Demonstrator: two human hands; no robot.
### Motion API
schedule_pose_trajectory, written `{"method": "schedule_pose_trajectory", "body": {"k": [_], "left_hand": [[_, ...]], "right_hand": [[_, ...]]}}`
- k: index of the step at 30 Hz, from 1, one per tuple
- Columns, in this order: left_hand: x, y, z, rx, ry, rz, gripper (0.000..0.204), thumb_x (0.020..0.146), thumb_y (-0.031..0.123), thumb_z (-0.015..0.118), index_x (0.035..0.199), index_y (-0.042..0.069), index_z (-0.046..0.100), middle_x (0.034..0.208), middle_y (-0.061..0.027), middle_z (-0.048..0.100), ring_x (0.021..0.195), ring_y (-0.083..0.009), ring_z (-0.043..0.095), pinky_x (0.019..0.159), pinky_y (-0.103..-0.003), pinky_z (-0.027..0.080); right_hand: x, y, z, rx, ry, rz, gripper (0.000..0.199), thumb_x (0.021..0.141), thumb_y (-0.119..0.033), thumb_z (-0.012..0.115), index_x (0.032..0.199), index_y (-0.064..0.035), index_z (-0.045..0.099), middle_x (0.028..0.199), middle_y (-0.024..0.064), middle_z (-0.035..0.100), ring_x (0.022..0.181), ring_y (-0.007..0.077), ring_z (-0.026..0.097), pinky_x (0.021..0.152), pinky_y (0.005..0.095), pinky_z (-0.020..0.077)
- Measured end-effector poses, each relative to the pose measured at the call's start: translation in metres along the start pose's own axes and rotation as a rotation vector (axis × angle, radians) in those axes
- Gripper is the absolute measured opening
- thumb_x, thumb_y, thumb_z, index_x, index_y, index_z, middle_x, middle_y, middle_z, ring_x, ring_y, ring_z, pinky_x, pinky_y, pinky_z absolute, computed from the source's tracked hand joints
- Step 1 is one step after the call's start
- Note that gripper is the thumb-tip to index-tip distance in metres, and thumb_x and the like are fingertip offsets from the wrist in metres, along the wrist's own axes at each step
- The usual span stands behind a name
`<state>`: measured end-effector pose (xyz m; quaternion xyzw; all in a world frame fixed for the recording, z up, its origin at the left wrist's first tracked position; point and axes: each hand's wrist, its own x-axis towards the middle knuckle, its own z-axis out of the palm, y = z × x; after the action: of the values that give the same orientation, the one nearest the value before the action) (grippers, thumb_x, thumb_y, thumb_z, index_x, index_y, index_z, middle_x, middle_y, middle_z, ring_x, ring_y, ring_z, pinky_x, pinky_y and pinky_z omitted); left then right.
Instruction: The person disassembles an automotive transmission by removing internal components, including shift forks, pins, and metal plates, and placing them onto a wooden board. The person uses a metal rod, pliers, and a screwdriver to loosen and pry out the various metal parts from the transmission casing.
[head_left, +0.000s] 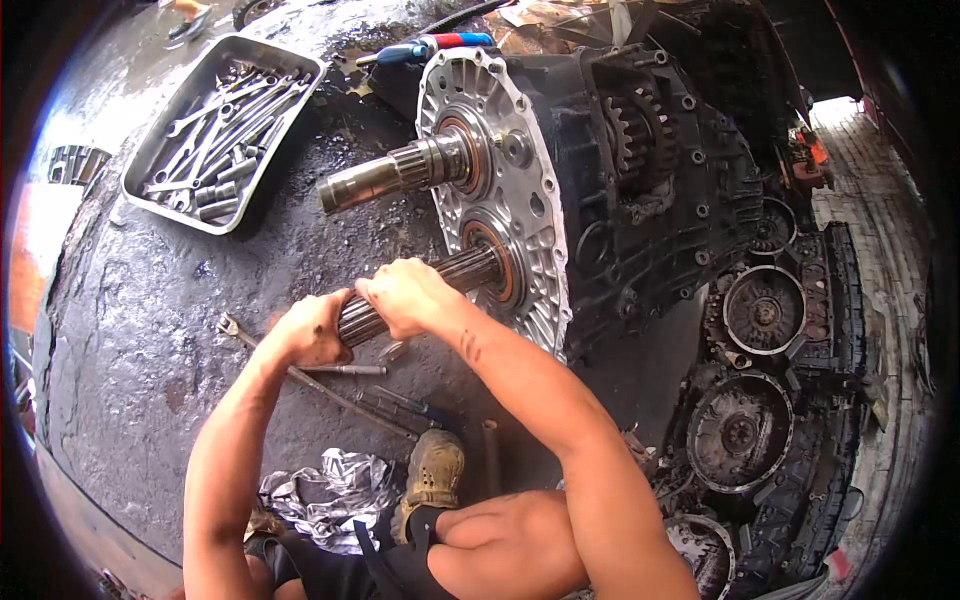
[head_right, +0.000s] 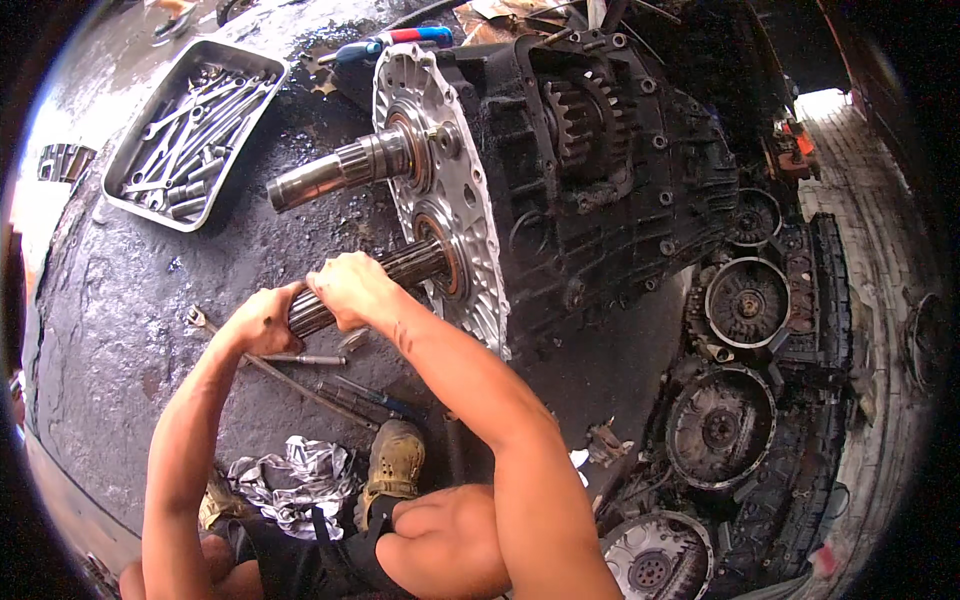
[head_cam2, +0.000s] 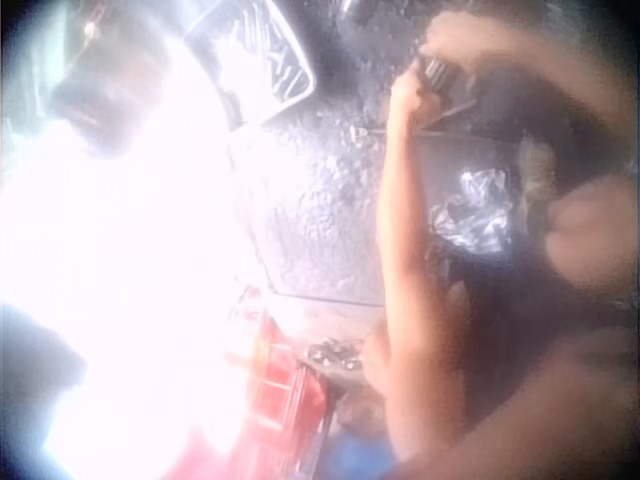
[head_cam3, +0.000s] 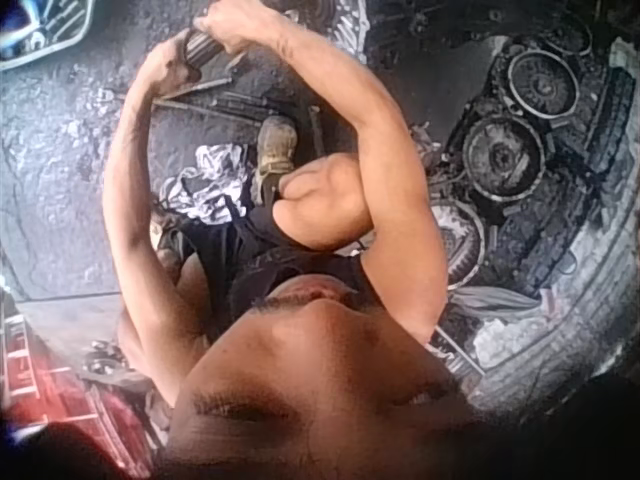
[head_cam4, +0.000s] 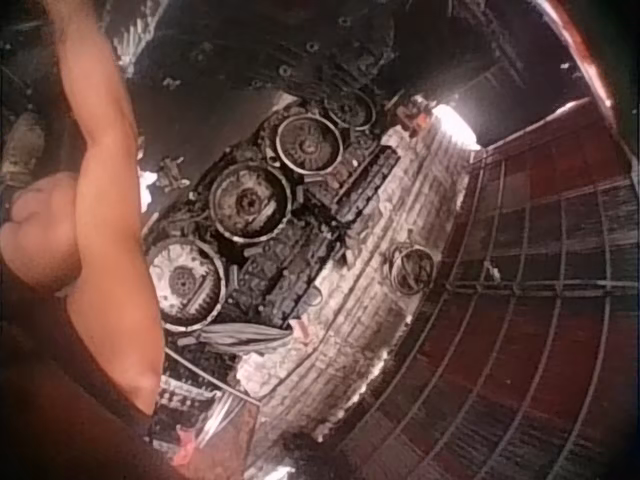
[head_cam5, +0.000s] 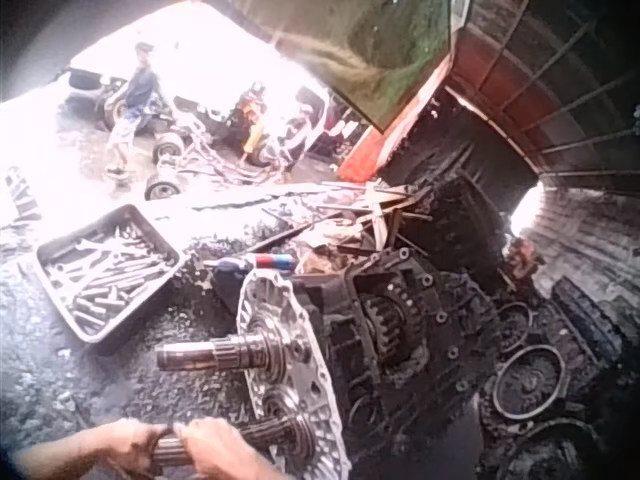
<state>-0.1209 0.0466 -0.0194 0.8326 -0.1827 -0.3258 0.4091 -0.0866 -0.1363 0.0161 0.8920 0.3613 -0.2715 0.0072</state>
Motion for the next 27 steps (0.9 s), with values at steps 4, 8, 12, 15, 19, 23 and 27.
{"method": "schedule_pose_trajectory", "body": {"k": [4, 8, 12, 15, 19, 23, 27], "left_hand": [[0.014, -0.026, -0.004, -0.248, -0.209, 0.107, 0.063, 0.052, 0.014, 0.083, 0.108, 0.002, 0.057, 0.087, -0.01, 0.067, 0.079, -0.017, 0.06, 0.075, -0.032, 0.05], [0.01, -0.027, 0.0, -0.171, -0.119, -0.007, 0.069, 0.052, 0.024, 0.087, 0.109, 0.001, 0.057, 0.094, -0.0139, 0.068, 0.085, -0.0215, 0.064, 0.08, -0.035, 0.05], [-0.012, 0.003, 0.017, 0.366, 0.294, 0.074, 0.066, 0.057, 0.026, 0.08, 0.111, 0.005, 0.048, 0.099, -0.0181, 0.058, 0.088, -0.037, 0.061, 0.077, -0.046, 0.051], [-0.02, 0.007, 0.038, 0.416, 0.356, 0.069, 0.068, 0.062, 0.011, 0.074, 0.121, 0.002, 0.042, 0.104, -0.0186, 0.055, 0.092, -0.0366, 0.059, 0.074, -0.045, 0.052], [-0.017, 0.0, 0.034, 0.425, 0.281, -0.015, 0.073, 0.062, 0.004, 0.071, 0.126, 0.002, 0.038, 0.102, -0.019, 0.057, 0.09, -0.0362, 0.06, 0.073, -0.045, 0.052], [-0.013, -0.002, 0.034, 0.332, 0.237, 0.009, 0.07, 0.059, 0.004, 0.071, 0.121, 0.003, 0.04, 0.099, -0.0197, 0.058, 0.089, -0.0404, 0.061, 0.074, -0.047, 0.051], [-0.007, -0.015, 0.031, 0.241, 0.237, 0.04, 0.063, 0.057, 0.008, 0.071, 0.115, 0.002, 0.045, 0.092, -0.0209, 0.062, 0.088, -0.0401, 0.062, 0.074, -0.047, 0.05]], "right_hand": [[0.013, 0.003, -0.008, 0.03, -0.147, -0.019, 0.029, 0.058, -0.012, 0.069, 0.086, -0.0053, 0.065, 0.083, 0.0154, 0.068, 0.083, 0.0328, 0.066, 0.071, 0.0423, 0.0535], [0.013, -0.001, 0.002, 0.076, -0.093, -0.006, 0.044, 0.055, -0.015, 0.071, 0.097, -0.0062, 0.065, 0.094, 0.0131, 0.067, 0.09, 0.0305, 0.065, 0.075, 0.0414, 0.0528], [-0.016, -0.002, 0.04, -0.106, 0.392, -0.065, 0.048, 0.063, -0.016, 0.066, 0.11, -0.0061, 0.059, 0.102, 0.0099, 0.061, 0.095, 0.0266, 0.059, 0.081, 0.0403, 0.0483], [-0.016, -0.001, 0.052, -0.225, 0.703, -0.143, 0.033, 0.075, -0.016, 0.056, 0.105, -0.0036, 0.06, 0.094, 0.0088, 0.06, 0.089, 0.0243, 0.058, 0.082, 0.0384, 0.0465], [-0.007, -0.003, 0.052, -0.231, 0.578, -0.11, 0.028, 0.077, -0.016, 0.054, 0.102, -0.004, 0.061, 0.088, 0.0087, 0.061, 0.086, 0.0241, 0.06, 0.079, 0.0365, 0.0476], [-0.008, -0.003, 0.045, -0.175, 0.492, -0.11, 0.025, 0.078, -0.015, 0.055, 0.1, -0.0047, 0.06, 0.087, 0.0087, 0.061, 0.086, 0.0239, 0.061, 0.076, 0.0367, 0.0488], [-0.001, -0.005, 0.029, -0.154, 0.276, -0.063, 0.02, 0.075, -0.014, 0.06, 0.093, -0.0066, 0.057, 0.089, 0.0087, 0.064, 0.082, 0.0259, 0.064, 0.072, 0.0371, 0.0514]]}}
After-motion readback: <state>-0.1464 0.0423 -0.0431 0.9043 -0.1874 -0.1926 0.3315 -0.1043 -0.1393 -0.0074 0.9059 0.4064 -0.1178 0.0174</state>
